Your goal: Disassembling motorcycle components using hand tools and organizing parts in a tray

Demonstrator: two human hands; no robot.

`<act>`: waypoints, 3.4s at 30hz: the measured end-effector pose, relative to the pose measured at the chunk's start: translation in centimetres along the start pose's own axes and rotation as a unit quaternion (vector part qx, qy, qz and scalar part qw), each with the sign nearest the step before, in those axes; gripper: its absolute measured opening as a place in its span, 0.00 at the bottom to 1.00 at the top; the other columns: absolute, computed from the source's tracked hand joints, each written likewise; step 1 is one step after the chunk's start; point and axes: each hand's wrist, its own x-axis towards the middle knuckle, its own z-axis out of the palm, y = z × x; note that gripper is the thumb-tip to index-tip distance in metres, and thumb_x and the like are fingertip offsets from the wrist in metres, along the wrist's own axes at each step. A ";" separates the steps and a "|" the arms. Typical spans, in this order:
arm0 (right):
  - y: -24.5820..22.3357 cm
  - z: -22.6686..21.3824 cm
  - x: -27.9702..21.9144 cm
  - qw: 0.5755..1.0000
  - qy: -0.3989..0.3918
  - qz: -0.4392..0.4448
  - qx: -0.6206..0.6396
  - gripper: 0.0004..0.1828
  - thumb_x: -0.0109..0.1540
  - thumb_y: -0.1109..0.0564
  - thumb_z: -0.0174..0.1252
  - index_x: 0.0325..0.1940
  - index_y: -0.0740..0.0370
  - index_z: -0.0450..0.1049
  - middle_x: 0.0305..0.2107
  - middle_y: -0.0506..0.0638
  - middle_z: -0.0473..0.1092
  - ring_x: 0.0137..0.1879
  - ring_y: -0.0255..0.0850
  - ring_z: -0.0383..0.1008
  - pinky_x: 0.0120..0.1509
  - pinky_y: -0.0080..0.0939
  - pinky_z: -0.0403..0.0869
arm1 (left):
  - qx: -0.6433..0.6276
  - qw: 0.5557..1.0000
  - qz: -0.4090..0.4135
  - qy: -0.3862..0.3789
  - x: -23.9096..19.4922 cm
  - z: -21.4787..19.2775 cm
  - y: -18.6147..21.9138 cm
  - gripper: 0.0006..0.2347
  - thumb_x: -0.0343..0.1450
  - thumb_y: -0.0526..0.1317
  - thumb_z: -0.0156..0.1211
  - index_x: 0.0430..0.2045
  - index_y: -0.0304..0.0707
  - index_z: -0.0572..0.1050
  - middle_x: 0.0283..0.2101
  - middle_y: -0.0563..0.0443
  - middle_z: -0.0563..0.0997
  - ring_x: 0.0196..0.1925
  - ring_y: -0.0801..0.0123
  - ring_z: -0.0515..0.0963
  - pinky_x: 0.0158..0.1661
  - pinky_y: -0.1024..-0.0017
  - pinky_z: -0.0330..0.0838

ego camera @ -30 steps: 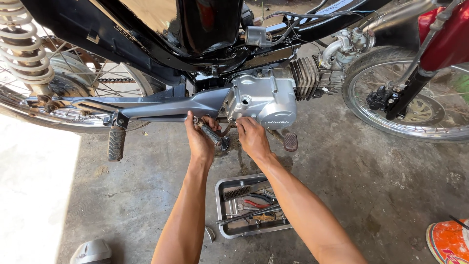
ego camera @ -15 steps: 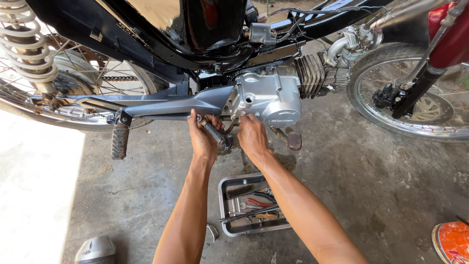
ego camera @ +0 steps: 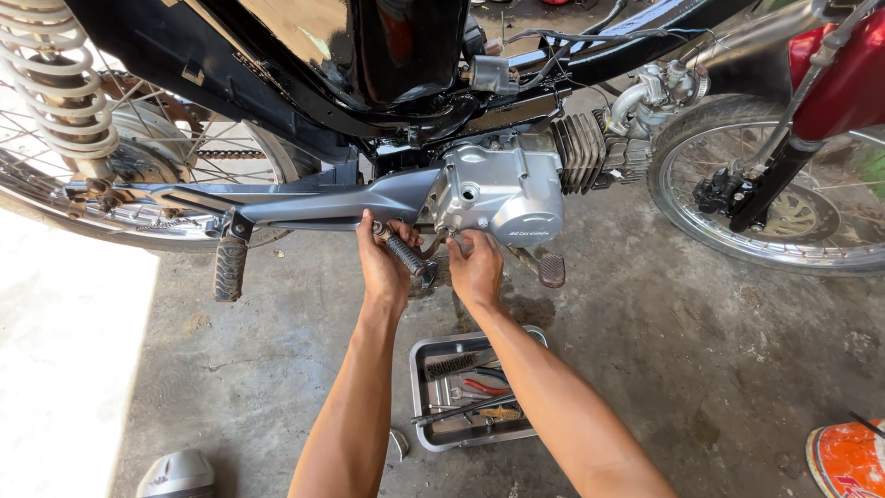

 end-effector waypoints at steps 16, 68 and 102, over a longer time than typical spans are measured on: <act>0.1 -0.6 3.1 0.929 -0.002 -0.282 -0.241 0.15 0.65 0.45 0.62 0.29 0.53 0.71 0.24 0.46 0.66 0.32 0.42 0.74 0.36 0.41 0.74 | 0.016 1.000 -0.008 0.000 0.4 -0.6 -0.3 0.28 0.74 0.66 0.38 0.18 0.39 0.68 0.21 0.47 0.68 0.31 0.61 0.74 0.41 0.69 0.71; -1.2 2.6 0.1 0.992 0.119 -0.022 -0.036 0.08 0.60 0.52 0.67 0.31 0.52 0.75 0.23 0.47 0.66 0.32 0.50 0.77 0.34 0.48 0.75 | 0.002 1.000 -0.017 0.013 0.0 0.5 0.2 0.26 0.73 0.65 0.41 0.16 0.43 0.64 0.20 0.54 0.61 0.29 0.65 0.69 0.40 0.70 0.69; 3.5 -6.1 -1.1 0.926 -0.164 0.320 0.114 0.10 0.58 0.49 0.65 0.39 0.54 0.84 0.26 0.48 0.79 0.28 0.39 0.82 0.34 0.38 0.78 | 0.455 0.853 0.050 0.249 0.6 -2.5 -18.0 0.12 0.65 0.49 0.71 0.20 0.51 0.72 0.21 0.59 0.78 0.28 0.67 0.81 0.34 0.65 0.73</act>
